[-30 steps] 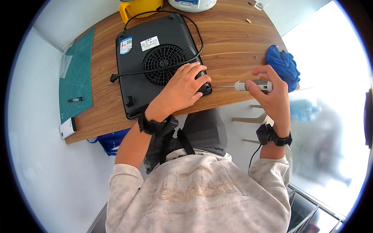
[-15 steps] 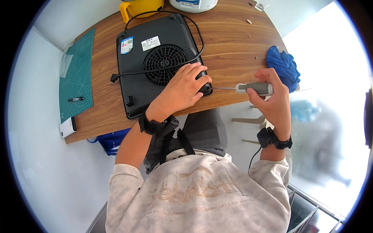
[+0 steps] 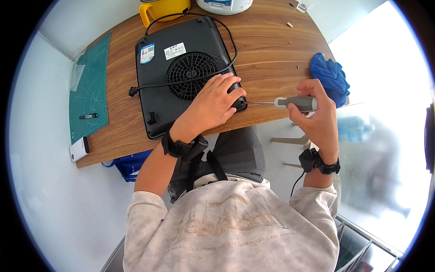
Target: The person uses a screwdriver to remove screws from the lid of a yellow electric kettle and then from the base of a black portable fan. The person places the removed screws on the table and sets the kettle lid aside.
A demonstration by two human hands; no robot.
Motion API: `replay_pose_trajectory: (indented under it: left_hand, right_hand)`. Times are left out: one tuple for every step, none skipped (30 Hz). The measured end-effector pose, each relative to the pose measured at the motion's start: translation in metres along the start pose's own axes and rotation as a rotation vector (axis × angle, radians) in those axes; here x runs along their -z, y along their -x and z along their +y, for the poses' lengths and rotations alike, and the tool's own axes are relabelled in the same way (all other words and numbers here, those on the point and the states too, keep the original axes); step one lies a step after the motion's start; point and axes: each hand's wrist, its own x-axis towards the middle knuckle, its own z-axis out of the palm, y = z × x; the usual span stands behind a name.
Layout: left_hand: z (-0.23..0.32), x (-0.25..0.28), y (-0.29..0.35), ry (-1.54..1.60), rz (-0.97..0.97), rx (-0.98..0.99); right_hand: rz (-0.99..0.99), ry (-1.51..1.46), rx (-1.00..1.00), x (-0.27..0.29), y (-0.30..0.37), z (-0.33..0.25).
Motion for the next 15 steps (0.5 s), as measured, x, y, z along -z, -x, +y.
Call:
replay_pose_trajectory:
  left_hand:
    - [0.000, 0.001, 0.000, -0.002, 0.000, -0.001]
    - [0.000, 0.001, 0.000, -0.003, -0.001, -0.002]
    - [0.000, 0.001, 0.000, -0.004, -0.002, -0.002]
    - [0.000, 0.001, 0.000, -0.004, -0.003, -0.002]
    - [0.000, 0.001, 0.000, -0.004, -0.004, -0.002]
    - [0.001, 0.002, 0.000, -0.002, -0.005, -0.002]
    - [0.001, 0.003, 0.000, -0.001, -0.006, -0.001]
    - [0.001, 0.004, 0.000, 0.000, -0.006, -0.001]
    - [0.001, 0.003, 0.000, 0.000, -0.005, -0.002]
    - [0.000, 0.002, 0.000, 0.000, -0.003, -0.003]
    - [0.000, 0.002, -0.001, 0.001, -0.003, -0.005]
    - [0.000, 0.001, -0.001, 0.004, -0.001, -0.006]
    - [0.000, 0.001, -0.001, 0.006, 0.000, -0.008]
    - [0.001, 0.002, -0.001, 0.007, 0.001, -0.008]
    - [0.001, 0.002, 0.000, 0.004, -0.001, -0.006]
  right_hand:
    - [0.002, 0.006, 0.014, 0.000, 0.000, -0.001]
    - [0.003, 0.012, 0.029, -0.001, 0.000, -0.002]
    - [-0.008, 0.016, 0.033, -0.001, 0.000, -0.004]
    - [-0.019, 0.021, 0.036, 0.000, 0.000, -0.008]
    - [-0.030, 0.025, 0.039, 0.000, -0.001, -0.010]
    - [-0.025, 0.015, 0.070, -0.001, -0.002, -0.011]
    - [-0.020, 0.005, 0.102, -0.003, -0.004, -0.010]
    - [-0.014, -0.005, 0.134, -0.005, -0.006, -0.010]
    - [0.001, -0.025, 0.144, -0.007, -0.006, -0.011]
    - [0.016, -0.045, 0.154, -0.011, -0.007, -0.013]
    - [0.030, -0.064, 0.162, -0.014, -0.008, -0.014]
    - [0.041, -0.069, 0.166, -0.016, -0.009, -0.016]
    - [0.051, -0.073, 0.170, -0.017, -0.010, -0.018]
    - [0.060, -0.080, 0.176, -0.019, -0.011, -0.019]
    - [0.068, -0.059, 0.195, -0.020, -0.012, -0.020]
